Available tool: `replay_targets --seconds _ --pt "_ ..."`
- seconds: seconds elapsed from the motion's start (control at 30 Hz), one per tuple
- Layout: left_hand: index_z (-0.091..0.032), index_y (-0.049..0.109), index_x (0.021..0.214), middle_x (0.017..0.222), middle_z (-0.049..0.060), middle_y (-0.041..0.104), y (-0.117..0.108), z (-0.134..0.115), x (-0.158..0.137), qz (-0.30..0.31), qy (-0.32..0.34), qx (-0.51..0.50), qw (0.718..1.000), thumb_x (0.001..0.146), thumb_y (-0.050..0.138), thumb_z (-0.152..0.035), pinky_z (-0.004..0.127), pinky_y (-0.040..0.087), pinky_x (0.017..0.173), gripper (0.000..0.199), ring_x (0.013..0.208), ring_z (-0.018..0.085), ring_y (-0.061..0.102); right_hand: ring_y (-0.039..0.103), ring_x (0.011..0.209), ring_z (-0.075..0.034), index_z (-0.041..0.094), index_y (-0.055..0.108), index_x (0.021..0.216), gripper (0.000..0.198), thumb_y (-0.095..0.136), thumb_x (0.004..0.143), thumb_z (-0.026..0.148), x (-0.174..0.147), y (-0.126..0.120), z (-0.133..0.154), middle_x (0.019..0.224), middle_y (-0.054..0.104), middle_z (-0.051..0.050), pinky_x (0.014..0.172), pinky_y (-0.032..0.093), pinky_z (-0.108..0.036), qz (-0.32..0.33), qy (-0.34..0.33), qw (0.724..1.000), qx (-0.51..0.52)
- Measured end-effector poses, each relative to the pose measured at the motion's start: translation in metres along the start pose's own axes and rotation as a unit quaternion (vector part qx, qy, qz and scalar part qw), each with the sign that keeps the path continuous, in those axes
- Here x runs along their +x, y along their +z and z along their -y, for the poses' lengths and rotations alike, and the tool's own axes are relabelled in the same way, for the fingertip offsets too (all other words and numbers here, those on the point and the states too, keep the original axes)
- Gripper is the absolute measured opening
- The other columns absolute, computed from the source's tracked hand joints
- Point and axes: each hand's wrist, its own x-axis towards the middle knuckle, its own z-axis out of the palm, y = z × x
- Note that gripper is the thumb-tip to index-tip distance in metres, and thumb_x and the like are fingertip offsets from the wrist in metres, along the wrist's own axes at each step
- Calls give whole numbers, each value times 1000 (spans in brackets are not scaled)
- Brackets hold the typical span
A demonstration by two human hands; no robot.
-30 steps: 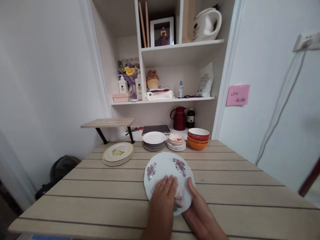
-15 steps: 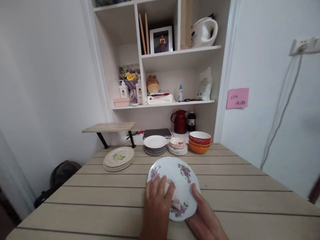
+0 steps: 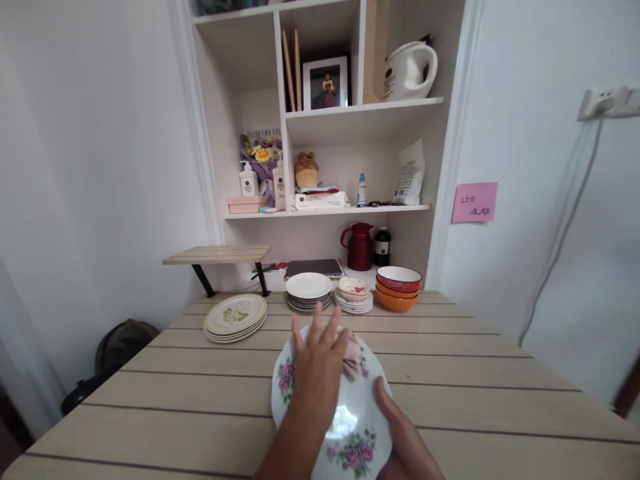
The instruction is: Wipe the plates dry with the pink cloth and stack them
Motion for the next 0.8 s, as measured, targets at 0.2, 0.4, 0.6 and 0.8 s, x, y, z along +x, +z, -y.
replay_targets --seconds 0.2,0.4,0.6,0.8 --pt "-32 58 125 141 0 52 22 25 -43 9 -25 27 999 88 43 -6 60 26 113 47 135 25 41 57 118 -32 16 58 129 65 62 78 58 8 -8 1 120 67 -17 103 39 -53 25 -43 998 47" --pt "-18 45 139 141 7 52 55 15 -92 -6 44 34 998 84 38 0 35 48 102 58 128 20 50 55 120 -30 15 56 130 62 57 83 54 7 -6 -1 122 67 -16 102 41 -50 17 -51 996 65" --pt "-25 36 144 149 4 42 33 -3 -62 70 9 -47 996 90 41 -14 48 30 115 55 138 23 36 58 118 -29 15 56 130 56 57 86 49 3 -2 -1 119 69 -14 103 41 -48 -9 -50 997 59" --pt "-38 36 143 154 2 33 27 8 -27 33 -99 -124 987 90 51 -38 68 5 111 55 145 32 17 58 118 -29 18 54 133 54 58 87 45 6 -6 -1 119 68 -13 104 40 -49 -8 -51 998 34"
